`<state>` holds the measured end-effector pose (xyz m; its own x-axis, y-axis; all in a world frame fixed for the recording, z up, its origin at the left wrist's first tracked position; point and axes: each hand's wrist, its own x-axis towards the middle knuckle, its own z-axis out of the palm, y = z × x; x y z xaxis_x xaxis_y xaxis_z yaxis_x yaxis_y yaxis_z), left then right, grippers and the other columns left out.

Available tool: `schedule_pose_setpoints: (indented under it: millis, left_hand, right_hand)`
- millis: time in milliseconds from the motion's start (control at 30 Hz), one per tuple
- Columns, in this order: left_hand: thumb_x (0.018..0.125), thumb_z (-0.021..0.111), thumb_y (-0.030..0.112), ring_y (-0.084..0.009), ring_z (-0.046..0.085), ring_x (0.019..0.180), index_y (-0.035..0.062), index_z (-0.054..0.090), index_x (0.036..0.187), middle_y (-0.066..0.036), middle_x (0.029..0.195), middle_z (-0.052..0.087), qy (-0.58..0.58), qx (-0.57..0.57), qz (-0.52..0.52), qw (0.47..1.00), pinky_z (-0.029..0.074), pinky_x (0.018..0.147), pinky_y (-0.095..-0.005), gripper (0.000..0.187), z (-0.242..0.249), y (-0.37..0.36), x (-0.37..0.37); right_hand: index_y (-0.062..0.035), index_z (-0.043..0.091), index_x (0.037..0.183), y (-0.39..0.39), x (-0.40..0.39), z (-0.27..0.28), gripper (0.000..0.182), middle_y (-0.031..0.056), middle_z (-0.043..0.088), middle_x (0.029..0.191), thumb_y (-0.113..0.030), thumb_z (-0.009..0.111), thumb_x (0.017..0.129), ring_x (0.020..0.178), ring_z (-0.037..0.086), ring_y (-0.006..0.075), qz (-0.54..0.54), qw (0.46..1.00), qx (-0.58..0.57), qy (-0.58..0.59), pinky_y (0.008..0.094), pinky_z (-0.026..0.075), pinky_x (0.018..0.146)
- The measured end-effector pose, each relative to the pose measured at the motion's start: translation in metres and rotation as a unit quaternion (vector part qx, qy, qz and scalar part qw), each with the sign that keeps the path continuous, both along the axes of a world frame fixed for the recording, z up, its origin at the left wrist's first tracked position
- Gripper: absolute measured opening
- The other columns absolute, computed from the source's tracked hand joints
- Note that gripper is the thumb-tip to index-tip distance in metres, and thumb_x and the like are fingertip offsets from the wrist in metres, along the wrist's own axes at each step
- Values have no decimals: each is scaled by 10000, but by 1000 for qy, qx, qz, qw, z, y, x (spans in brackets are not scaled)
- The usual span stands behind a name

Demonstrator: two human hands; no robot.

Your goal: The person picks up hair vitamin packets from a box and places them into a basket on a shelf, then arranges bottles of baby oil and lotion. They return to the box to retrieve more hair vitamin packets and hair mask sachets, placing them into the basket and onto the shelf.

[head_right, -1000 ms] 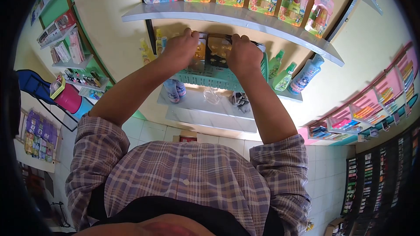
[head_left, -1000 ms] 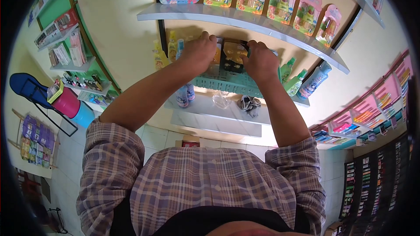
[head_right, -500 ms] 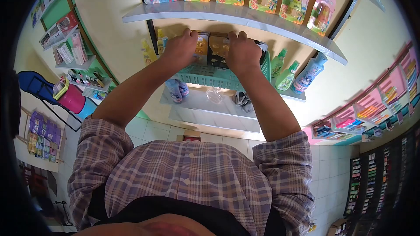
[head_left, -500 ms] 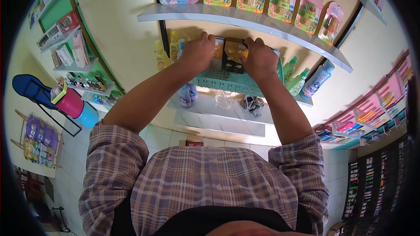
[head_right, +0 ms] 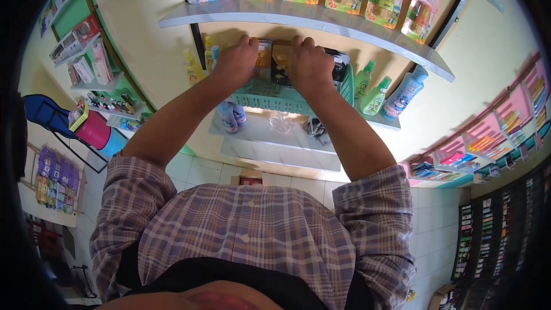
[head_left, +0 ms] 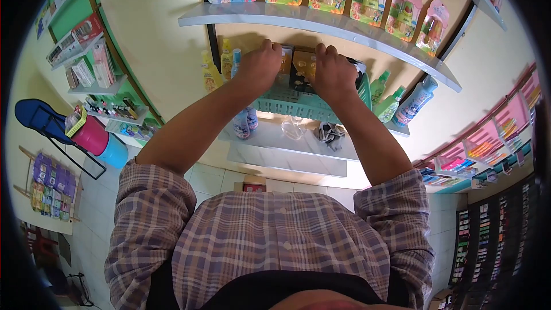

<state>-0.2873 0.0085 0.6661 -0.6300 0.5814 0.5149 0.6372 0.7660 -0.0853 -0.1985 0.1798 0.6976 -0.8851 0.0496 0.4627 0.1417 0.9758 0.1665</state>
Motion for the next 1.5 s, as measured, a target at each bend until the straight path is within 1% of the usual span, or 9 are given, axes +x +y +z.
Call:
schedule_pose_setpoints:
  millis: [367, 733, 833, 967, 1033, 1100, 1200, 1300, 1500]
  left_hand:
    - [699, 794, 67, -353, 697, 883, -20, 536, 1062, -205, 1084, 589, 5, 32, -6, 999, 597, 730, -409, 454, -6, 1, -3]
    - [697, 858, 152, -397, 668, 1001, -43, 510, 1135, -247, 1159, 570, -49, 38, -18, 998, 576, 837, -430, 593, 0, -3, 3]
    - [726, 848, 179, -386, 669, 985, -27, 522, 1103, -241, 1141, 575, -87, 76, -42, 992, 569, 815, -441, 539, 14, -12, 19]
    - [787, 809, 218, -305, 627, 704, 45, 542, 867, -137, 878, 576, 33, 224, -137, 964, 498, 585, -404, 328, 19, -42, 67]
    - [799, 792, 211, -256, 536, 559, 88, 500, 721, -77, 703, 511, 68, 272, -198, 939, 408, 471, -371, 327, 12, -72, 95]
    - [785, 789, 150, -237, 472, 519, 103, 462, 654, -60, 619, 454, 73, 296, -229, 924, 350, 446, -360, 355, -9, -101, 119]
    - [775, 768, 61, -236, 439, 504, 99, 452, 643, -56, 591, 425, 2, 329, -204, 922, 323, 451, -352, 345, -69, -141, 137]
    - [812, 754, 38, -135, 337, 516, 77, 419, 673, -25, 619, 394, -110, 359, -102, 921, 263, 468, -306, 365, -119, -162, 157]
    - [811, 767, 51, -155, 327, 511, 79, 414, 668, -33, 622, 385, -182, 317, -150, 919, 256, 470, -311, 382, -132, -154, 156]
  right_hand:
    - [-64, 513, 1198, 7, -6, -9, 636, 112, 620, 1054, -306, 843, 711, 925, 697, 281, -4, 1000, -11, 10, 398, 590, 687]
    - [-72, 537, 1179, 2, 7, 3, 579, 117, 622, 1079, -350, 815, 753, 935, 696, 294, -4, 1000, -17, -8, 398, 590, 721]
    - [-62, 574, 1084, 5, 33, 12, 480, 124, 633, 991, -352, 803, 777, 852, 688, 294, 15, 998, -35, 51, 404, 555, 681]
    - [-31, 576, 831, 19, 108, 1, 306, 134, 587, 770, -201, 823, 773, 700, 605, 322, 245, 927, -207, 195, 400, 466, 587]
    - [-28, 529, 735, 29, 151, -32, 302, 116, 535, 689, -77, 828, 736, 591, 524, 272, 262, 893, -281, 234, 353, 408, 535]
    - [-48, 496, 702, 43, 186, -73, 297, 67, 500, 661, -5, 786, 750, 540, 414, 178, 229, 894, -294, 250, 300, 307, 495]
    - [-39, 503, 692, 38, 232, -118, 288, 39, 496, 663, -5, 776, 780, 541, 381, 107, 144, 878, -415, 188, 268, 297, 483]
    - [-36, 522, 709, 25, 262, -142, 277, 14, 486, 664, -15, 786, 792, 542, 362, 66, 42, 861, -491, 127, 247, 292, 467]
    - [16, 572, 864, -3, 272, -141, 218, 24, 477, 797, -67, 772, 840, 671, 389, 50, 44, 818, -558, 130, 223, 314, 555]
